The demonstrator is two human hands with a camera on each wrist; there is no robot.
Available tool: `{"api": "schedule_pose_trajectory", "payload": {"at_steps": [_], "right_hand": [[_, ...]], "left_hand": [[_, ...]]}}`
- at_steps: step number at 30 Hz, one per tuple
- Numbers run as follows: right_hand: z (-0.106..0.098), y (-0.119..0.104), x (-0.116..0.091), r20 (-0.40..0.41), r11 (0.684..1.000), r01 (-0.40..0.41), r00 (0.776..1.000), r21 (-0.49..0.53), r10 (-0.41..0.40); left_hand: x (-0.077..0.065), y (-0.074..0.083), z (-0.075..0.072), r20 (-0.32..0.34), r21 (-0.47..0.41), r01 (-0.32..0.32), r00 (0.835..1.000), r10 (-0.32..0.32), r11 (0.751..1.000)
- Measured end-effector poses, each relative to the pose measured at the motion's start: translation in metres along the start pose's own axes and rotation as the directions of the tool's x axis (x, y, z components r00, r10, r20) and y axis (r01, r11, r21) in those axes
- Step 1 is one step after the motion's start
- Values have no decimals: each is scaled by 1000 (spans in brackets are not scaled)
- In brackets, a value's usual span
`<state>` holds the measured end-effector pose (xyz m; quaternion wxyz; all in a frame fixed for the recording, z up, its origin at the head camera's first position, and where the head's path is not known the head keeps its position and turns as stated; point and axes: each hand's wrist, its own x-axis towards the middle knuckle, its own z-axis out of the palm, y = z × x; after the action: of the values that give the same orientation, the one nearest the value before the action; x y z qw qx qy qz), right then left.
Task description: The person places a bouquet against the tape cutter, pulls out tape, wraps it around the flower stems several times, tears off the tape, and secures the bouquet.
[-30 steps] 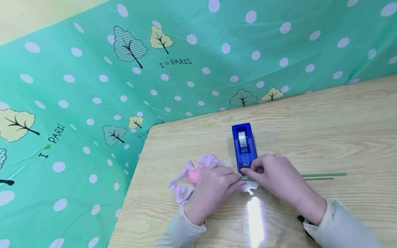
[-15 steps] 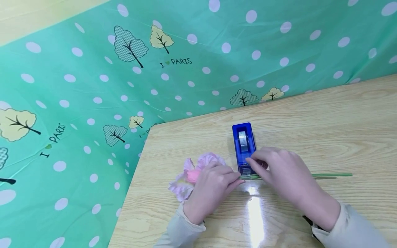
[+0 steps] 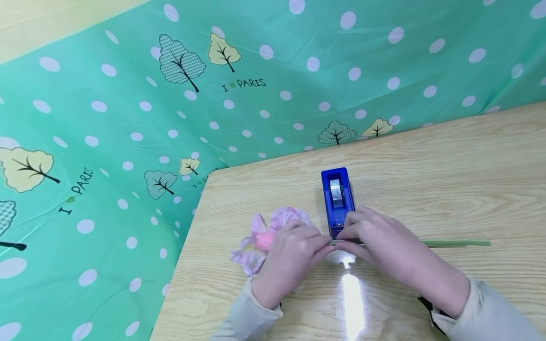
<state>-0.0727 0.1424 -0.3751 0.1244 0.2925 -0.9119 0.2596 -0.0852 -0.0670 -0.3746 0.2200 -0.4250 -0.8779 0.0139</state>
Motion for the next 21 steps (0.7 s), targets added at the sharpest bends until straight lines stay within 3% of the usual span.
{"api": "schedule_pose_trajectory", "payload": {"at_steps": [9, 21], "right_hand": [[7, 4, -3, 49, 998, 27, 998, 65, -30], [15, 5, -2, 135, 999, -11, 991, 49, 4]], "left_hand": [[0, 0, -2, -4, -9, 8, 1000, -8, 1000], [1, -1, -1, 2, 7, -13, 1000, 13, 1000]]}}
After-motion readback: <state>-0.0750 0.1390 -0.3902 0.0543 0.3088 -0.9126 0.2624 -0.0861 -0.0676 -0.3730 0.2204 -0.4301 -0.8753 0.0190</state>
